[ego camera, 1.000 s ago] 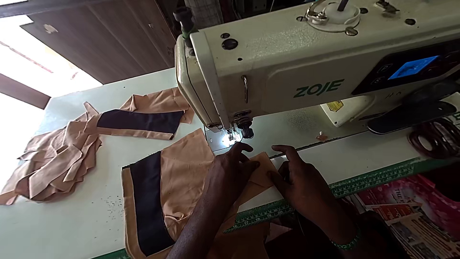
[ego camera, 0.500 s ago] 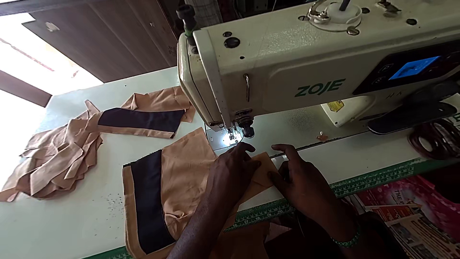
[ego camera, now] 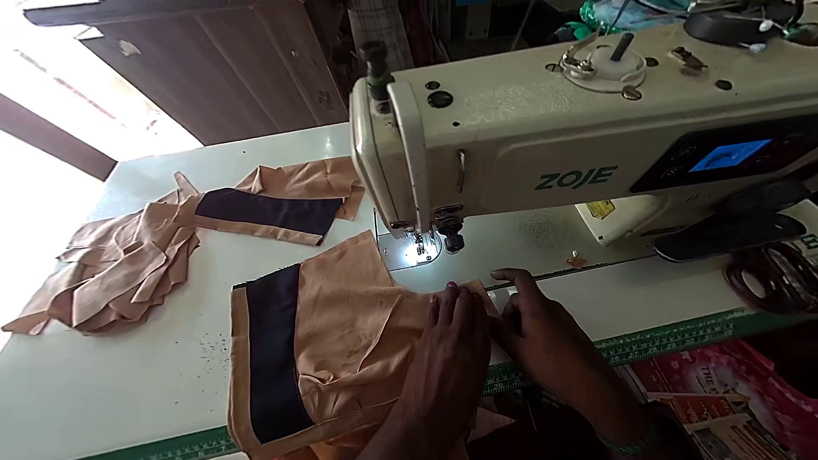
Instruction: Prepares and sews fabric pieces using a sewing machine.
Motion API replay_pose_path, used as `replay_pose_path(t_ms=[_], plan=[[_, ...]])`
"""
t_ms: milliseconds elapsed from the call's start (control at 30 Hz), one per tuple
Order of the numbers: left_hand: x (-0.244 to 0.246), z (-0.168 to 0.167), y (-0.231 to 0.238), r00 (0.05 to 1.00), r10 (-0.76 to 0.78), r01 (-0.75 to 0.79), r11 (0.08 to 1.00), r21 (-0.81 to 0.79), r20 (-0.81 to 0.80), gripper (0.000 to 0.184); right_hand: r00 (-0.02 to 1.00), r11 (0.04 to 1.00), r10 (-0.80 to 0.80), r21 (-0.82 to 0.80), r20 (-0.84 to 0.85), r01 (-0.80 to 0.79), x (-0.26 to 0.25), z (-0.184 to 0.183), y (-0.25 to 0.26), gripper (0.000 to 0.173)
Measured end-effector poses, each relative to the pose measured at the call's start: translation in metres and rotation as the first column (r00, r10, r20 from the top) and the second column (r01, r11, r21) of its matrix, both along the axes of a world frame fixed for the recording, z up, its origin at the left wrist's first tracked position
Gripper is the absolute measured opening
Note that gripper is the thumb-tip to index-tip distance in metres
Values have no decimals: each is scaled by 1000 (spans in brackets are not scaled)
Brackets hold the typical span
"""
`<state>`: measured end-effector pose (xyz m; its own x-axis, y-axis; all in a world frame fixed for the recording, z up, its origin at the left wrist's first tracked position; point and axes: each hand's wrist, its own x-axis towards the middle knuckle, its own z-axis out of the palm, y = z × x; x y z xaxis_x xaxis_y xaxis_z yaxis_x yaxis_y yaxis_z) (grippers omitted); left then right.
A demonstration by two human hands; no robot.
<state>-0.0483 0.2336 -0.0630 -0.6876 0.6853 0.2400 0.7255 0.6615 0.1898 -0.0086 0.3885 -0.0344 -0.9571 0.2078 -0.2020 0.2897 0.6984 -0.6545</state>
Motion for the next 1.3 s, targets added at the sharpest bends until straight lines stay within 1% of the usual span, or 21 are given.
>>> replay_pose_path(t_ms=[100,167,200,267,367,433,500,567,633,667,800,967,1167,1300], plan=[[4,-5,-7,999,36,-37,999,10,26,36,975,999,28,-29,-222,-35,16,7,22,46],[0,-9,-21,999,26,-28,998,51,37,36,949,998,28,-37,-314,-42,22,17,34,39],[-4,-10,-30,999,12,-16,997,77,42,36,938,998,34,-35,-345,-49,21,20,37,36],[-16,-9,-49,998,-26,19,994,111,59,35,920,995,95,6,-380,-100,16,18,38,33],[-35,-8,-76,998,-55,51,995,89,43,37,899,967,250,147,-359,-209,-4,4,25,28],[-48,-8,-89,995,-87,83,993,81,45,37,833,912,387,299,-395,-282,-26,-9,12,25],[-58,-6,-94,992,-118,116,991,68,33,37,716,827,538,444,-445,-345,-51,-21,2,25],[-63,-5,-95,990,-137,135,989,55,31,38,599,739,655,556,-460,-380,-72,-31,-2,28],[-68,-5,-94,988,-150,148,988,42,31,38,534,689,709,614,-460,-386,-85,-39,-2,30],[-69,-6,-93,987,-157,156,987,47,32,38,525,685,713,622,-464,-380,-88,-42,-1,32],[-76,-7,-92,982,-183,180,981,74,36,37,572,733,654,601,-495,-318,-86,-47,1,36],[-85,-8,-89,977,-213,211,974,77,19,38,631,757,595,612,-498,-230,-84,-49,-2,38],[-94,-10,-83,978,-208,206,974,93,10,37,677,761,561,619,-475,-196,-85,-49,-3,42],[-98,-8,-81,977,-210,205,974,93,45,37,698,766,548,613,-462,-195,-86,-47,-4,44]])
